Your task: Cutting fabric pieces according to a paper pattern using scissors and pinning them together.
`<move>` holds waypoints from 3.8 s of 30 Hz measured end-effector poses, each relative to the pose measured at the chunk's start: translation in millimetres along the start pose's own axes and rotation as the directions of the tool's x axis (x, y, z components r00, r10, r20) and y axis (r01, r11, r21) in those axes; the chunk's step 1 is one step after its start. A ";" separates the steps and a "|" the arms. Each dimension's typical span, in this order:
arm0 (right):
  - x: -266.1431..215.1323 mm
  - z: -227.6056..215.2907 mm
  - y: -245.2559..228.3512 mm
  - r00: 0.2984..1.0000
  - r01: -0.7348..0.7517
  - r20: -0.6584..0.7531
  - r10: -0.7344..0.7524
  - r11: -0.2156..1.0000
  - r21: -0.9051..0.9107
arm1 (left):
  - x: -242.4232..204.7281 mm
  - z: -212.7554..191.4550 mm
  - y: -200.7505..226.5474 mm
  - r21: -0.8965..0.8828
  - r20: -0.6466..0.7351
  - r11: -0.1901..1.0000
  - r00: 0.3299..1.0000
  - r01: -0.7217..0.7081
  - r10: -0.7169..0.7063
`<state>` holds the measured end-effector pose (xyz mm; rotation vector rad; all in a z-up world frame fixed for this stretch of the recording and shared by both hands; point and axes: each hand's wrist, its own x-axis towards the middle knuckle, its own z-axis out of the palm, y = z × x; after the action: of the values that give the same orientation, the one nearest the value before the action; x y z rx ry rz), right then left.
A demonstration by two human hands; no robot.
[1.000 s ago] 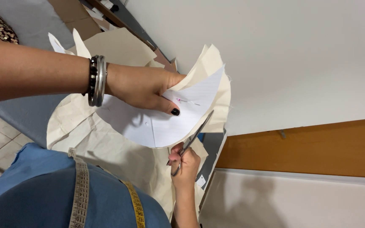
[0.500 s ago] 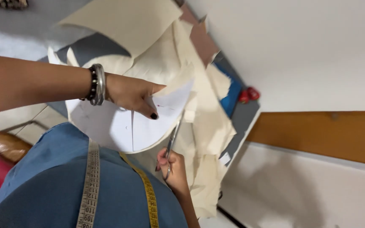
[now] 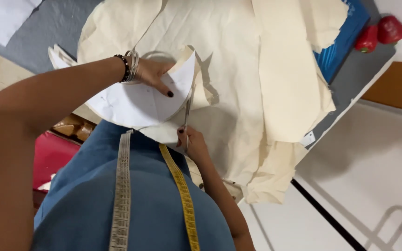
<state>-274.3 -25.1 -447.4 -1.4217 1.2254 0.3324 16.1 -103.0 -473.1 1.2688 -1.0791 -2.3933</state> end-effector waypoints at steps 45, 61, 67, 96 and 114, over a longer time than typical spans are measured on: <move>24.8 12.4 31.9 0.970 0.178 -0.149 -0.193 0.978 -0.109 | 52.1 -31.2 -27.7 -0.128 -0.288 0.874 0.861 -0.469 0.420; 35.2 -10.4 -11.5 0.974 0.171 -0.130 -0.185 0.979 -0.109 | 47.9 -36.2 -29.5 -0.152 -0.244 0.866 0.867 -0.477 0.435; 32.0 -9.9 -14.8 0.966 0.196 -0.142 -0.215 0.971 -0.137 | 45.1 -26.1 -32.1 -0.200 -0.351 0.767 0.775 -0.610 0.525; 33.9 -16.0 -18.0 0.962 0.237 -0.109 -0.250 0.964 -0.118 | 26.2 -23.9 -22.6 -0.266 -0.344 0.800 0.829 -0.537 0.441; 36.3 -14.4 6.1 0.958 0.222 -0.125 -0.257 0.945 -0.241 | 38.3 -18.2 -35.8 -0.101 -0.474 0.846 0.773 -0.524 0.422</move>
<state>-270.5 -53.2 -475.0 -1.8031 1.1477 0.1984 12.2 -106.1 -528.3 1.1897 -0.8307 -1.6857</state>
